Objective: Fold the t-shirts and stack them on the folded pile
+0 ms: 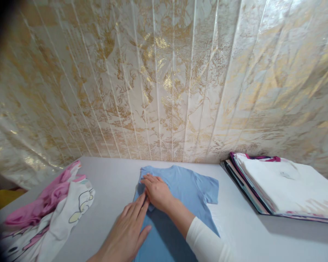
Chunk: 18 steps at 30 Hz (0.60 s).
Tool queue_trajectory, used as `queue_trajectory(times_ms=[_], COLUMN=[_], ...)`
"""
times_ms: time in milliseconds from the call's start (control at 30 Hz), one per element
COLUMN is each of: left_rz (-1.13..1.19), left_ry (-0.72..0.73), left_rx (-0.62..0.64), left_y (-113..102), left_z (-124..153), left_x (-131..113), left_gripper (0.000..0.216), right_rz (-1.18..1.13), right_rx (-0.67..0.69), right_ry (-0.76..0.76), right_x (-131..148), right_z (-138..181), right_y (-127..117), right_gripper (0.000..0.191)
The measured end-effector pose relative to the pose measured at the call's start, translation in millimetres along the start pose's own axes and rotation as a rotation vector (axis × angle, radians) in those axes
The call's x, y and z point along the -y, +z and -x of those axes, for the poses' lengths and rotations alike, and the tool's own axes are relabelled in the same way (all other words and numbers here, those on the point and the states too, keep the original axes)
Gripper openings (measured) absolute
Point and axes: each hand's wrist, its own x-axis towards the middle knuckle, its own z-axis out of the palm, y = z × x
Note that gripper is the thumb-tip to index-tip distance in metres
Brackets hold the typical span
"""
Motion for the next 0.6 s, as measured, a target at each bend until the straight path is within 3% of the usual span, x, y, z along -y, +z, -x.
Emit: queue_trajectory(times_ms=[200,333,467,600], left_rz=[0.039,0.056,0.102,0.184], left_ry=[0.064,0.051,0.039,0.025], left_rx=[0.027,0.031,0.070,0.090], left_y=[15.0,15.7,14.7,4.4], left_z=[3.1,2.5,3.6,1.4], left_x=[12.6,22.7,29.5,26.0], left_gripper=[0.065,0.063,0.061,0.063], right_rz=[0.054,0.080,0.131,0.216], right_rx=[0.061,0.046,-0.021,-0.171], right_ry=[0.070,0.121,0.297,0.645], right_x=[-19.7,-20.8,-35.6,-79.5], right_z=[-35.9,-35.1,3.9,67.6], right_y=[12.2,11.0,-12.3,-53.8], right_gripper=[0.053,0.056,0.059,0.060])
